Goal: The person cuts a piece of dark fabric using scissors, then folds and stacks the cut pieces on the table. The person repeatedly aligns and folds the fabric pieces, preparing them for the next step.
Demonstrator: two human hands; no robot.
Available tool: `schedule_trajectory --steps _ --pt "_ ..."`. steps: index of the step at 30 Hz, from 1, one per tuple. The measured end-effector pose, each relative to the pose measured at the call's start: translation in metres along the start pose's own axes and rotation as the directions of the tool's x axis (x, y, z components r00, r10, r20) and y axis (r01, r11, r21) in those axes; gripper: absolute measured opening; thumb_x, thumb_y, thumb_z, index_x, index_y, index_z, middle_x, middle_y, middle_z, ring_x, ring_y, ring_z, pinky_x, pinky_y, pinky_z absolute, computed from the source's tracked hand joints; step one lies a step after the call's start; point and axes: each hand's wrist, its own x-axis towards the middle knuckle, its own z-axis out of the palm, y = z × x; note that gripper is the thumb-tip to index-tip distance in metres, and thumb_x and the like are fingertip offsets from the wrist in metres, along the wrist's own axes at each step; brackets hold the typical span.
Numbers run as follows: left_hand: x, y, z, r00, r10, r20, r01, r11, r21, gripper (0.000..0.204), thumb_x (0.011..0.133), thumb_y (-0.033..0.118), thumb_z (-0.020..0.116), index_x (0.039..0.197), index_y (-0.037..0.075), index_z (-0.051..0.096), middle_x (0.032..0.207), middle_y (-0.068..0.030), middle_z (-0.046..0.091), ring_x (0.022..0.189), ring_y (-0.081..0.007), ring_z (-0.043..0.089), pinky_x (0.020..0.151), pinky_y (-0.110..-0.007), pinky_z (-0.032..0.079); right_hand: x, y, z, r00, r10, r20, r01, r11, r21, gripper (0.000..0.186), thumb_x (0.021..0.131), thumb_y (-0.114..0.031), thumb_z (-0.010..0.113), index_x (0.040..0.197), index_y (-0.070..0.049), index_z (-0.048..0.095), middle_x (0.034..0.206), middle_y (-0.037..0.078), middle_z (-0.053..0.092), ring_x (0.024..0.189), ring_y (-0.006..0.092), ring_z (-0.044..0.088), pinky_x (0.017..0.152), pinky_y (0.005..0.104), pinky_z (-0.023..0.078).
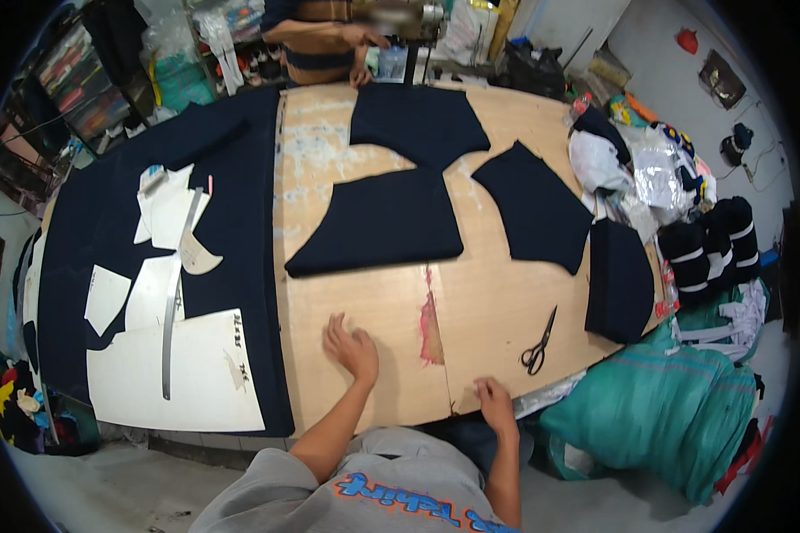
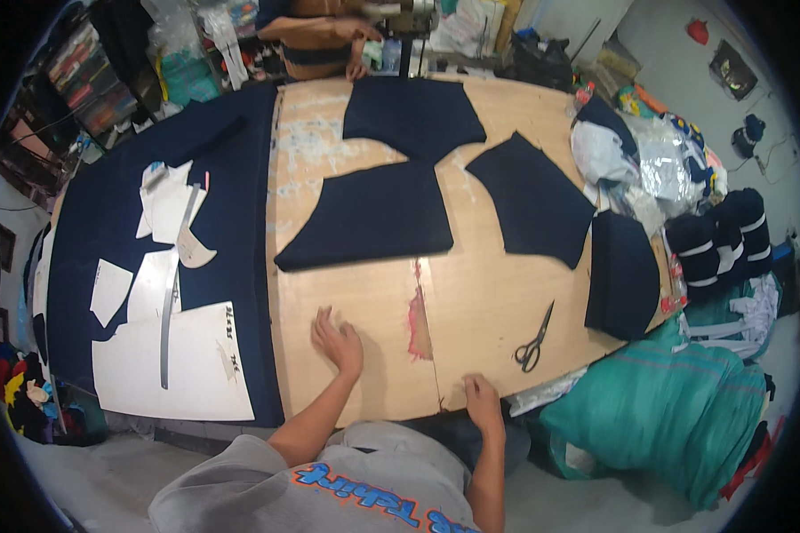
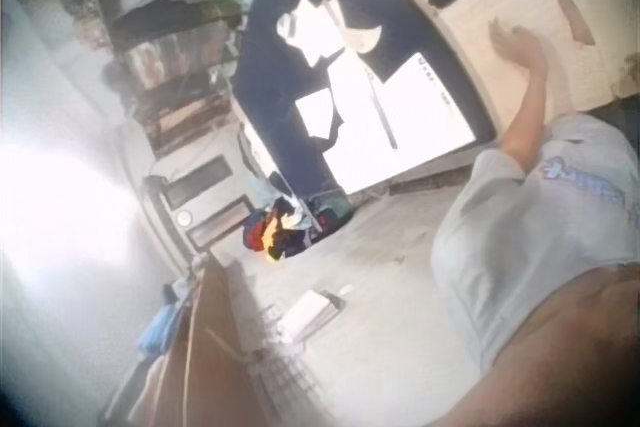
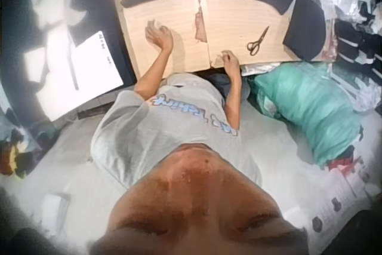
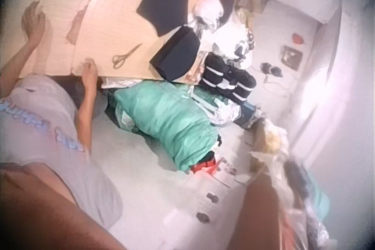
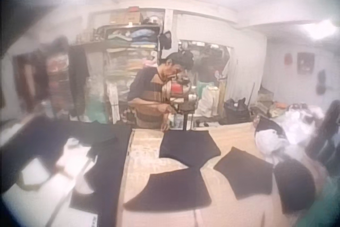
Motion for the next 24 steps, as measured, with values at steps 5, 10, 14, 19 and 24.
schedule_trajectory --steps 5,10,14,19,24 --pt "0.075 0.034 -0.039 0.924 0.372 0.094 -0.31 0.869 -0.387 0.032 0.107 0.006 0.067 0.138 0.003 0.07 0.139 -0.0165 0.073 0.136 -0.0386 0.063 0.118 -0.049 0.048 0.051 -0.047 0.024 0.981 -0.19 -0.05 0.191 0.981 0.023 0.021 0.115 -0.015 0.064 0.123 0.0 0.077 0.107 0.015 0.08 0.097 0.0247 0.076 0.086 0.0368 0.058" --pt "0.176 0.033 -0.049 0.687 0.7 0.192 -0.668 0.713 -0.212 0.035 0.101 0.012 0.079 0.135 0.006 0.071 0.136 -0.0144 0.072 0.133 -0.0383 0.065 0.114 -0.049 0.05 0.148 -0.111 0.027 0.893 -0.408 -0.19 0.406 0.913 -0.053 0.017 0.111 -0.008 0.065 0.121 -0.001 0.076 0.112 0.018 0.076 0.103 0.0372 0.073 0.091 0.0435 0.057" --pt "0.231 0.015 -0.049 0.566 0.728 0.386 -0.75 0.65 -0.125 0.039 0.098 0.018 0.085 0.133 0.009 0.072 0.136 -0.012 0.071 0.132 -0.0364 0.066 0.114 -0.049 0.051 0.233 -0.155 0.028 0.774 -0.61 -0.17 0.561 0.785 -0.264 0.025 0.103 -0.001 0.07 0.127 -0.005 0.074 0.128 0.018 0.071 0.124 0.0405 0.066 0.107 0.0493 0.053" --pt "0.255 0.007 -0.052 0.544 0.725 0.423 -0.753 0.644 -0.137 0.03 0.101 0.015 0.081 0.128 0.004 0.073 0.129 -0.0125 0.071 0.125 -0.0359 0.068 0.107 -0.046 0.056 0.294 -0.159 0.033 0.742 -0.671 -0.02 0.591 0.667 -0.454 0.031 0.099 -0.004 0.078 0.129 -0.009 0.074 0.137 0.014 0.068 0.131 0.0375 0.063 0.109 0.049 0.054" --pt "0.269 0.002 -0.055 0.489 0.756 0.435 -0.784 0.6 -0.161 0.022 0.105 0.016 0.078 0.123 0.003 0.072 0.125 -0.011 0.07 0.12 -0.0349 0.068 0.104 -0.046 0.057 0.312 -0.152 0.033 0.741 -0.667 0.073 0.614 0.631 -0.474 0.03 0.098 -0.007 0.08 0.128 -0.01 0.075 0.135 0.012 0.07 0.131 0.0352 0.065 0.109 0.0482 0.055"
